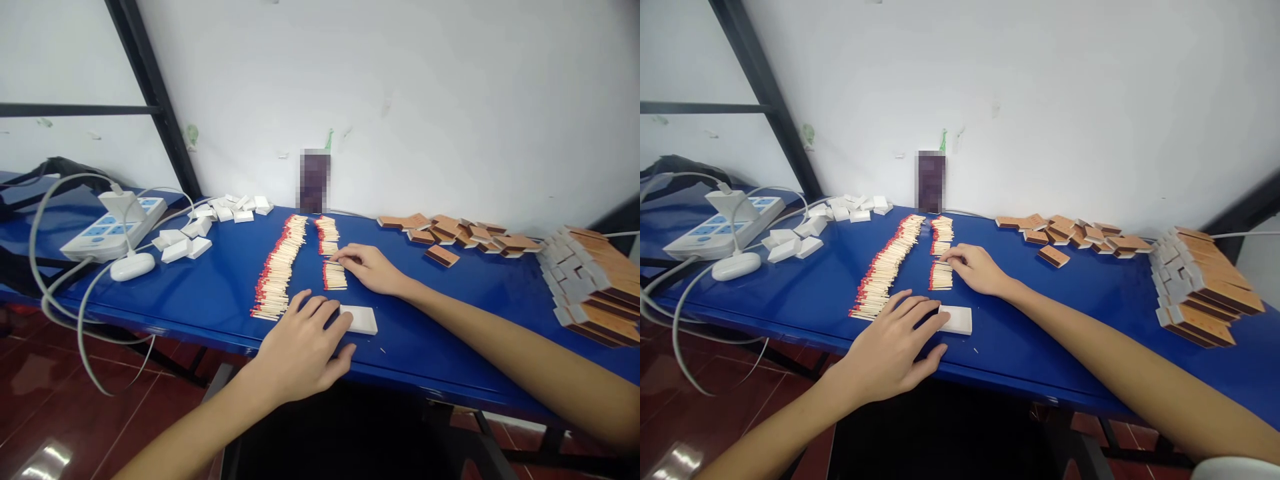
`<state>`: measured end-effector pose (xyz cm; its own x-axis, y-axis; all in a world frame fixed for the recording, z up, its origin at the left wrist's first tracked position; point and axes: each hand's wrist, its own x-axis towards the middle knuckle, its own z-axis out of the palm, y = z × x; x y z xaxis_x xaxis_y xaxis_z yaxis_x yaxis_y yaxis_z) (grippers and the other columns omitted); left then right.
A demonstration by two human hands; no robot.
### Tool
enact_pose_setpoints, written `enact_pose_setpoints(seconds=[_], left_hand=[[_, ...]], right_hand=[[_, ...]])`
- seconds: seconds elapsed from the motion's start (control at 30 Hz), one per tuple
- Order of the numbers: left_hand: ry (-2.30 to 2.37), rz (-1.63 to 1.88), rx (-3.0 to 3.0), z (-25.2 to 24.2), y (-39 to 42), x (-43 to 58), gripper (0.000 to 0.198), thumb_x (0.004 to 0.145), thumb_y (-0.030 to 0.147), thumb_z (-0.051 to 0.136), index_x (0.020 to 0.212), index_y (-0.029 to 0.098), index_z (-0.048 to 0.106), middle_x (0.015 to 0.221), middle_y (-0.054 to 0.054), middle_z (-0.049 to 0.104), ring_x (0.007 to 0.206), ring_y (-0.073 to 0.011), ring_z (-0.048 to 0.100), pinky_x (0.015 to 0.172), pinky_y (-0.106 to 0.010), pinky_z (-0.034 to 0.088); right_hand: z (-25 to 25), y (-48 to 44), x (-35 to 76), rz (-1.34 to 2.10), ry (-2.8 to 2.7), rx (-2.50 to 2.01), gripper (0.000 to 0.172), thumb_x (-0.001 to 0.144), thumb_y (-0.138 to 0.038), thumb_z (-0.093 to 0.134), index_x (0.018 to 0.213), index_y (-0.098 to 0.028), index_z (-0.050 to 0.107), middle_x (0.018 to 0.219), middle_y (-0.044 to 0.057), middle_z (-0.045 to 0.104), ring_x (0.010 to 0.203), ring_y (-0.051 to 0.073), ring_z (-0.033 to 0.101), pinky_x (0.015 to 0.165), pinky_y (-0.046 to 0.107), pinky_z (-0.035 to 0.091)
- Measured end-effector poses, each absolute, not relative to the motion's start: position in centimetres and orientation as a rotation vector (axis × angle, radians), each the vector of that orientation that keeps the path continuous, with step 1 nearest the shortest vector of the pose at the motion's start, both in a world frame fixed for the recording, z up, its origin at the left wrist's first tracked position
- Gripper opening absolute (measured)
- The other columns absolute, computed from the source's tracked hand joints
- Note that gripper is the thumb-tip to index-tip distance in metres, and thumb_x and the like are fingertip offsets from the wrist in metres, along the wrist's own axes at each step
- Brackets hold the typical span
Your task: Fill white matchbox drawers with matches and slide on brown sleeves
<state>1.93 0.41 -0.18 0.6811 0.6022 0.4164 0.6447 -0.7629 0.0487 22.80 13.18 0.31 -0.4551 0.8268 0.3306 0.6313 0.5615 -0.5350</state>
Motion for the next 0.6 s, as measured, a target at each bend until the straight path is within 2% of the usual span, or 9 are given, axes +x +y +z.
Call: enact_pose_setpoints(seconds=[0.2,0.43,0.6], left_hand=[[-1.039,-0.634,-2.797,-0.12,0.46,1.95,0.029,0.097,0.034,0.048,0.12,0.019,0.058,0.12,-0.01,0.063,0.115,-0.0275,0.057,0.109,-0.051,0.038],[-1.027,-0.64,-2.788,-0.12,0.37,1.92,0.029,0.097,0.033,0.048,0.12,0.018,0.057,0.119,-0.01,0.063,0.115,-0.028,0.058,0.108,-0.051,0.039],[-1.031,-0.635,-2.795,-0.1,0.4,1.91,0.029,0.098,0.034,0.047,0.12,0.018,0.058,0.119,-0.01,0.063,0.115,-0.0279,0.058,0.109,-0.05,0.038]], right_hand=[[0.46,12.99,22.82,0.429,-2.255,-1.117,0.028,0.094,-0.02,0.048,0.097,-0.02,0.076,0.086,0.004,0.07,0.068,0.014,0.055,0.067,0.029,0.04],[0.58,12.69,22.64,0.402,-2.271,-1.176,0.028,0.094,-0.022,0.049,0.103,-0.019,0.075,0.085,0.004,0.069,0.071,0.015,0.057,0.068,0.029,0.04],[0.71,12.6,22.63,0.419,-2.295,-1.14,0.026,0.093,-0.023,0.049,0.097,-0.02,0.075,0.081,0.002,0.065,0.066,0.014,0.053,0.065,0.028,0.039]])
